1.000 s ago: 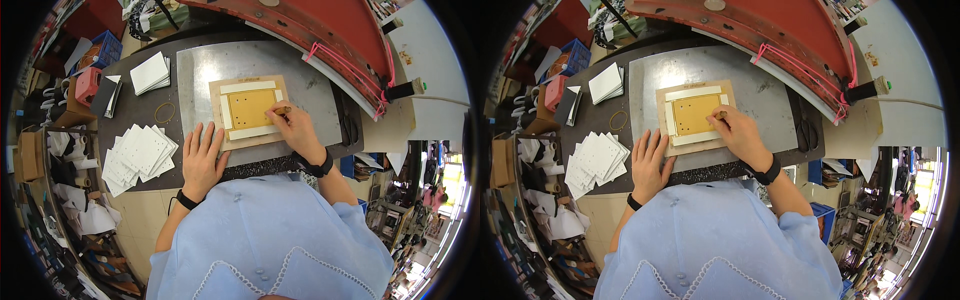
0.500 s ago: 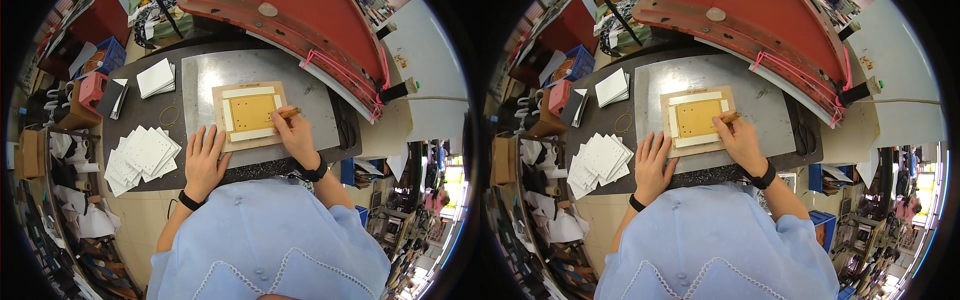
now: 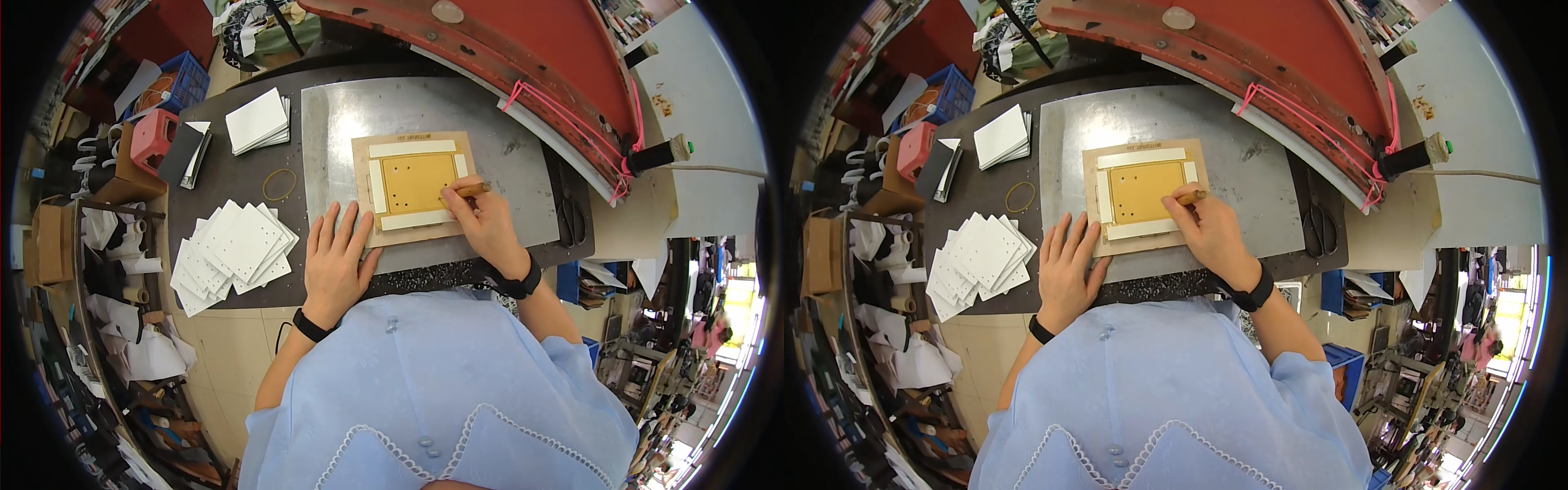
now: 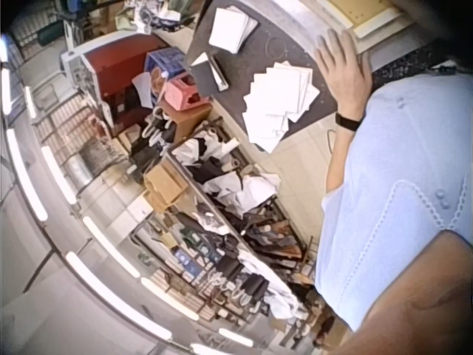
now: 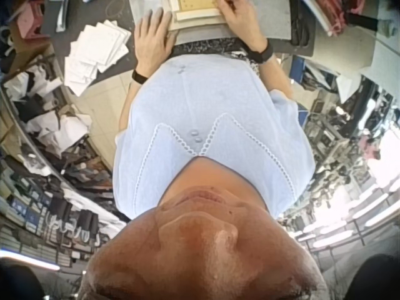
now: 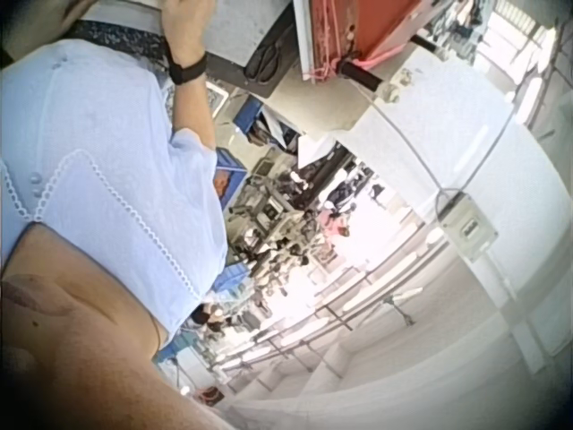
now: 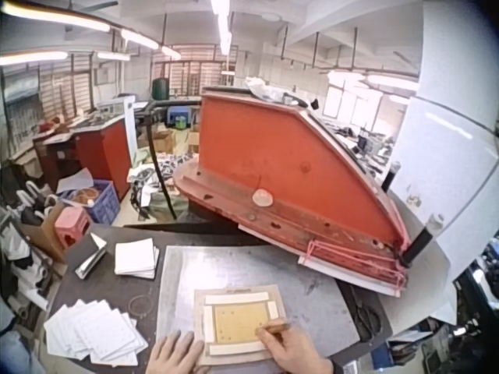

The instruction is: Using a manual press to punch patterns or holes into leather/fabric components.

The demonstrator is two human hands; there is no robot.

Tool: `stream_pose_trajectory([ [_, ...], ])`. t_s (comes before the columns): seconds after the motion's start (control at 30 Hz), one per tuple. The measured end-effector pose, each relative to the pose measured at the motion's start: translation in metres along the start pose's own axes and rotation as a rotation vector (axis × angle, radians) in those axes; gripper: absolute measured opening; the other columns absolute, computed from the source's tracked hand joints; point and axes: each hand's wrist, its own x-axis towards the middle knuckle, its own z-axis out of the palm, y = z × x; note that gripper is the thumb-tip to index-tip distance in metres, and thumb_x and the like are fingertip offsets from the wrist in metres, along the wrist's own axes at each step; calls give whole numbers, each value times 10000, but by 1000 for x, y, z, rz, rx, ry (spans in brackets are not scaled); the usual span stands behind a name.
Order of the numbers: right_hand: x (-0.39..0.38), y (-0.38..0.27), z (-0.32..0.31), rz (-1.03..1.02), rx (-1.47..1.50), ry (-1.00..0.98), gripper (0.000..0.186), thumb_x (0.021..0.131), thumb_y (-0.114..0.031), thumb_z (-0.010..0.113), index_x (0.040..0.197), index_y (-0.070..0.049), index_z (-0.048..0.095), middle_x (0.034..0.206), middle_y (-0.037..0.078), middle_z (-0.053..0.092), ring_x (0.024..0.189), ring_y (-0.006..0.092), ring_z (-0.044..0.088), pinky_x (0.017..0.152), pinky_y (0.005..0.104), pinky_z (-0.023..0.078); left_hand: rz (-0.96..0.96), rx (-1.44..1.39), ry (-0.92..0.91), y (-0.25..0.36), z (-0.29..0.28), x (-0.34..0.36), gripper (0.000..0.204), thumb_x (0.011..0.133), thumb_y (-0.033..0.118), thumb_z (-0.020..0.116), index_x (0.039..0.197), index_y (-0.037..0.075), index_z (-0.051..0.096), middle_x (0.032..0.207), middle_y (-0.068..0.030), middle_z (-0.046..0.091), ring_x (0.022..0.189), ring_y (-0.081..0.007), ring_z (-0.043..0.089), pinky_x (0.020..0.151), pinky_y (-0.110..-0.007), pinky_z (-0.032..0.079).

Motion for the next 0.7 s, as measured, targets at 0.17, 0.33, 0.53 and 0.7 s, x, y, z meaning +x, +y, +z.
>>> stream_pose_trajectory([
  [0.17, 9, -12, 1, -96, -184, -90, 160, 938, -226, 661, 937, -67, 647, 747, 115, 633, 614, 279, 600, 586, 336, 475, 0, 5, -8, 0, -1, 0, 569, 864, 262, 710, 1385, 102, 549, 1403, -158, 541, 1336, -390, 448, 1117, -513, 329],
  [0.33, 6, -14, -3, -103, -195, -72, 197, 961, -240, 636, 922, -47, 626, 723, 114, 622, 628, 268, 621, 582, 332, 475, 11, 5, 4, -1, -1, 1, 567, 867, 265, 707, 1386, 101, 549, 1403, -159, 539, 1333, -389, 450, 1115, -513, 330],
  [0.53, 3, -17, -9, 73, 50, 75, 283, 1003, -297, 591, 962, -18, 612, 692, 78, 625, 620, 157, 650, 576, 283, 488, 2, 15, -2, 0, -1, -2, 564, 865, 266, 708, 1382, 102, 554, 1395, -158, 547, 1332, -387, 452, 1114, -511, 334],
  [0.7, -3, -5, -13, 161, 130, 64, 304, 1004, -302, 588, 956, -2, 606, 691, 66, 626, 615, 138, 655, 579, 267, 497, 9, 2, 1, 0, 0, 1, 563, 863, 251, 706, 1380, 88, 553, 1402, -159, 545, 1336, -387, 451, 1116, -512, 329],
])
